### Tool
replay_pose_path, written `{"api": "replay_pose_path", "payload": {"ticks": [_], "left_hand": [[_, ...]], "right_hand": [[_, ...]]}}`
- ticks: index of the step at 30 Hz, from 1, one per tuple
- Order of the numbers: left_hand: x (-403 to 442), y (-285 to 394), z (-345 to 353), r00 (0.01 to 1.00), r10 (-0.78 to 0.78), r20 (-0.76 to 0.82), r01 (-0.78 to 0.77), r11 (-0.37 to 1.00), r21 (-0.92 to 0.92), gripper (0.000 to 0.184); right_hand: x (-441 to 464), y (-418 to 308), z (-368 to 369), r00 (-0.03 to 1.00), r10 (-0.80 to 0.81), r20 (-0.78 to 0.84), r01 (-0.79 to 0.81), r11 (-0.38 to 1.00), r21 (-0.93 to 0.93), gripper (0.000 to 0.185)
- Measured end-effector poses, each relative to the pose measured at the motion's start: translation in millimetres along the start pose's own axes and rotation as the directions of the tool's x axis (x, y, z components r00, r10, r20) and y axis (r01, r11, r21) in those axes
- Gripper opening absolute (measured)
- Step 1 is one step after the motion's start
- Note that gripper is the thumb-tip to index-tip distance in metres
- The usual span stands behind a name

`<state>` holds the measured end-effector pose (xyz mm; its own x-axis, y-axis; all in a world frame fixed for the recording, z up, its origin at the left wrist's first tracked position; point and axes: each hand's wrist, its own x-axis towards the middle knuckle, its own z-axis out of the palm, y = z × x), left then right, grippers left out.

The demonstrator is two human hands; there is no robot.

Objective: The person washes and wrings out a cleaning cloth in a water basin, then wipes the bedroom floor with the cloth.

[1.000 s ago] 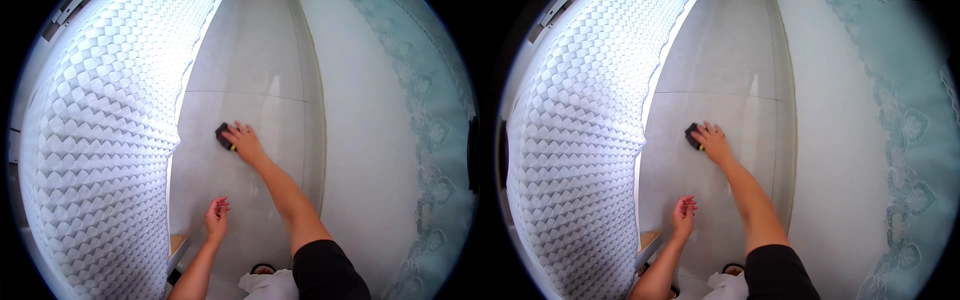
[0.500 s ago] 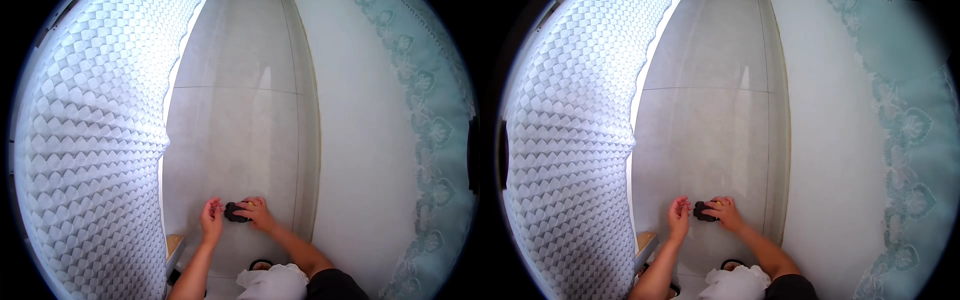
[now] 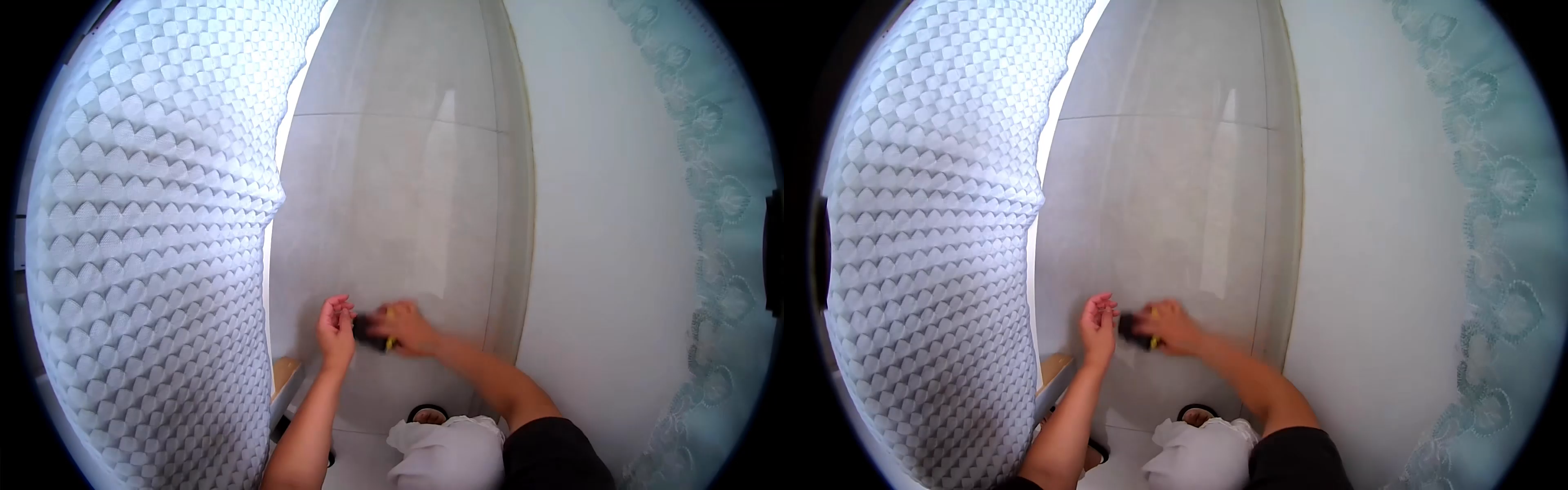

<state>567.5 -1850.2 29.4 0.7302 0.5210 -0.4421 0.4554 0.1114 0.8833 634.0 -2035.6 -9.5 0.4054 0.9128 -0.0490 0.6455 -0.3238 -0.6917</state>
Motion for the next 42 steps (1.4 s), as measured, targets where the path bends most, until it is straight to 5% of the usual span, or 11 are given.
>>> {"api": "replay_pose_path", "payload": {"ticks": [3,5,8,13,17,20,26,34,37,40,42], "left_hand": [[-4,-9,8,0.999,0.015,0.035,-0.014,1.000,-0.012,0.023],[-9,-10,14,0.998,-0.015,0.061,0.015,1.000,-0.001,0.022],[-12,1,25,0.996,-0.020,0.086,0.021,1.000,-0.012,0.022],[-14,11,42,0.992,0.025,0.123,-0.020,0.999,-0.036,0.022],[-19,14,53,0.986,0.007,0.165,0.002,0.998,-0.056,0.022],[-24,9,52,0.985,0.025,0.170,-0.018,0.999,-0.044,0.022],[-30,15,34,0.992,0.025,0.121,-0.024,1.000,-0.008,0.022],[-72,30,5,0.983,-0.046,0.175,0.040,0.998,0.038,0.023],[-93,3,1,0.969,-0.081,0.234,0.077,0.997,0.026,0.023],[-101,-19,-5,0.963,-0.066,0.260,0.061,0.998,0.025,0.023],[-101,-27,-18,0.961,-0.053,0.271,0.042,0.998,0.046,0.022]], "right_hand": [[-8,27,-8,0.963,-0.267,-0.041,0.249,0.937,-0.243,0.052],[22,74,-53,0.991,-0.114,-0.066,0.082,0.928,-0.363,0.039],[34,137,-140,0.892,0.105,-0.440,-0.321,0.832,-0.453,0.039],[-41,108,-92,0.640,0.458,-0.617,-0.700,0.679,-0.223,0.053],[-103,13,2,0.700,0.532,-0.477,-0.649,0.752,-0.113,0.051],[-82,66,-32,0.806,0.318,-0.500,-0.481,0.843,-0.241,0.045],[7,180,-168,0.624,0.410,-0.665,-0.678,0.707,-0.201,0.046],[-98,2,-11,0.392,0.749,-0.535,-0.886,0.464,0.002,0.065],[-115,-58,43,0.463,0.761,-0.454,-0.849,0.528,0.019,0.068],[-112,-34,38,0.480,0.744,-0.465,-0.691,0.647,0.323,0.064],[-96,26,12,0.356,0.616,-0.703,-0.714,0.665,0.221,0.064]]}}
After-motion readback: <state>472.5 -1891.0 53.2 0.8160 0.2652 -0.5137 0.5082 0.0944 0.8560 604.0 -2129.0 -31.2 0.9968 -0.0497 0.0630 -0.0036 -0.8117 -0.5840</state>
